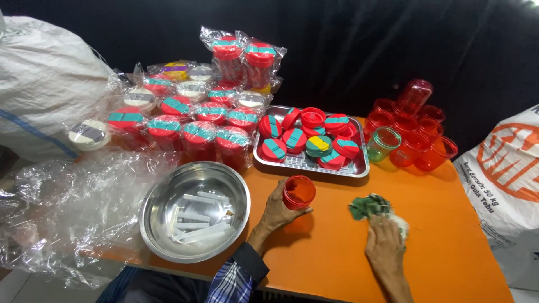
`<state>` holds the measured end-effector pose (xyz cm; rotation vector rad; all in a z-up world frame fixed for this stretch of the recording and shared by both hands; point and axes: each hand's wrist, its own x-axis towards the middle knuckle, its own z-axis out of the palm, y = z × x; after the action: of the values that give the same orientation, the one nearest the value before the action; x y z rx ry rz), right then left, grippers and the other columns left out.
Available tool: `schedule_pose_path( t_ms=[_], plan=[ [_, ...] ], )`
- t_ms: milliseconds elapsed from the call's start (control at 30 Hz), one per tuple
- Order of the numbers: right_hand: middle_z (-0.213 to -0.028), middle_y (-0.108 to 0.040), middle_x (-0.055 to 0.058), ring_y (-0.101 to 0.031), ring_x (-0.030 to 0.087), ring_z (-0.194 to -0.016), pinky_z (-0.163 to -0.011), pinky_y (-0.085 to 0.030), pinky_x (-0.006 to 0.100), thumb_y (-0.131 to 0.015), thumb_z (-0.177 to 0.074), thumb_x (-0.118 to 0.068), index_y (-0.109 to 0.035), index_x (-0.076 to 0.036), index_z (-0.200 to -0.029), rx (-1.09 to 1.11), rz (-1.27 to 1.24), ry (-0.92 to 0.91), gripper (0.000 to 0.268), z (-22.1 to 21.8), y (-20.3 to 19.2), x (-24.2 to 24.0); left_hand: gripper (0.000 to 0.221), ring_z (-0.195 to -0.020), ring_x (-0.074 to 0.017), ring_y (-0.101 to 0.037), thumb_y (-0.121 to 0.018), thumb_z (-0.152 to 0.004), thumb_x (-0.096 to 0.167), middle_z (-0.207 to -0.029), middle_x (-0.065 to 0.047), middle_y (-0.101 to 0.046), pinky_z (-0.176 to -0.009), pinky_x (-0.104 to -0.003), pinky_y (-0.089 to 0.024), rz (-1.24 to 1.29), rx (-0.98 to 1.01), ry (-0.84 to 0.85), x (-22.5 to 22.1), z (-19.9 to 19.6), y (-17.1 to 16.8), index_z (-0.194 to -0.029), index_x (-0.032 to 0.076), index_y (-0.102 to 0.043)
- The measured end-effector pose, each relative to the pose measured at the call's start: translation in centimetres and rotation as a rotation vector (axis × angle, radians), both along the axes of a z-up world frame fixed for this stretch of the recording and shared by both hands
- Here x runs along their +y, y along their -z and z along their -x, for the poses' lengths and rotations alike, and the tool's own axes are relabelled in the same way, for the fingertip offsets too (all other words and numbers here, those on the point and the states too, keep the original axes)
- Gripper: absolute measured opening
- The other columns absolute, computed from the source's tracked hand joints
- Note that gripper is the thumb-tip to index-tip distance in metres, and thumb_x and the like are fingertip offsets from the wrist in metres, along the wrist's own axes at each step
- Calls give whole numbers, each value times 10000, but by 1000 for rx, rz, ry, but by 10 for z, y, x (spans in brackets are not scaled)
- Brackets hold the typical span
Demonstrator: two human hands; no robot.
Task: Assembling plastic containers by attaching lids and packaging them into individual plastic bags.
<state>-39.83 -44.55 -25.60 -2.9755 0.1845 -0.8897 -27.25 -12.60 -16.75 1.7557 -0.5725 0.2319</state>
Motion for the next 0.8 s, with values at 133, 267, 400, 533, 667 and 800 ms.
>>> schedule_pose_path(
  t_ms=[133, 267, 400, 533, 667, 800],
  plan=[
    [-1112, -693, 59, -624, 294, -990, -904, -510, 423, -663, -920, -139, -720, -176, -1182, -43, -13, -115, 270, -5, -33, 63, 1030, -1201, -306, -602, -803, -597, 681, -1300, -114, -565, -958, -449, -571, -86, 91, 50, 0, -6, 17, -1363, 98, -434],
    [-941, -687, 90, -638, 273, -842, -742, -518, 415, -616, -942, -203, -729, -99, -1078, 160, -455, -207, 206, -14, -79, 118, 1034, -1199, -310, -627, -873, -551, 597, -1312, -84, -575, -934, -451, -578, -70, 193, 41, -2, -11, 21, -1343, 140, -391],
    [-790, -596, 60, -532, 158, -699, -552, -468, 323, -650, -993, -197, -692, -54, -922, 16, -1429, 16, 165, -22, -153, 169, 1041, -1118, -297, -640, -831, -541, 680, -1223, -82, -574, -913, -436, -586, -68, 67, 53, -1, -18, 29, -1313, 97, -446],
    [-1055, -702, 98, -691, 212, -953, -793, -594, 323, -705, -960, -190, -631, -65, -1151, -278, -845, -166, 240, -59, -116, 137, 908, -1139, -224, -650, -873, -528, 617, -1220, -42, -649, -931, -385, -560, -33, 94, 80, 7, -12, 16, -1242, 181, -520],
    [-895, -702, 49, -721, 263, -954, -905, -564, 376, -763, -880, -76, -785, -122, -959, -357, -675, -613, 94, -88, -123, 147, 922, -1144, -330, -649, -997, -517, 391, -1180, -150, -668, -1062, -500, -482, 183, 212, 180, 12, -15, 10, -1297, 123, -584],
    [-973, -722, 96, -676, 306, -1126, -1047, -495, 447, -666, -939, -182, -790, -68, -1014, -181, -787, -817, 185, -87, -128, 142, 996, -1077, -276, -673, -997, -498, 418, -1103, -130, -696, -1046, -451, -505, 217, 248, 141, 13, -9, -23, -1340, 113, -562]
  ],
)
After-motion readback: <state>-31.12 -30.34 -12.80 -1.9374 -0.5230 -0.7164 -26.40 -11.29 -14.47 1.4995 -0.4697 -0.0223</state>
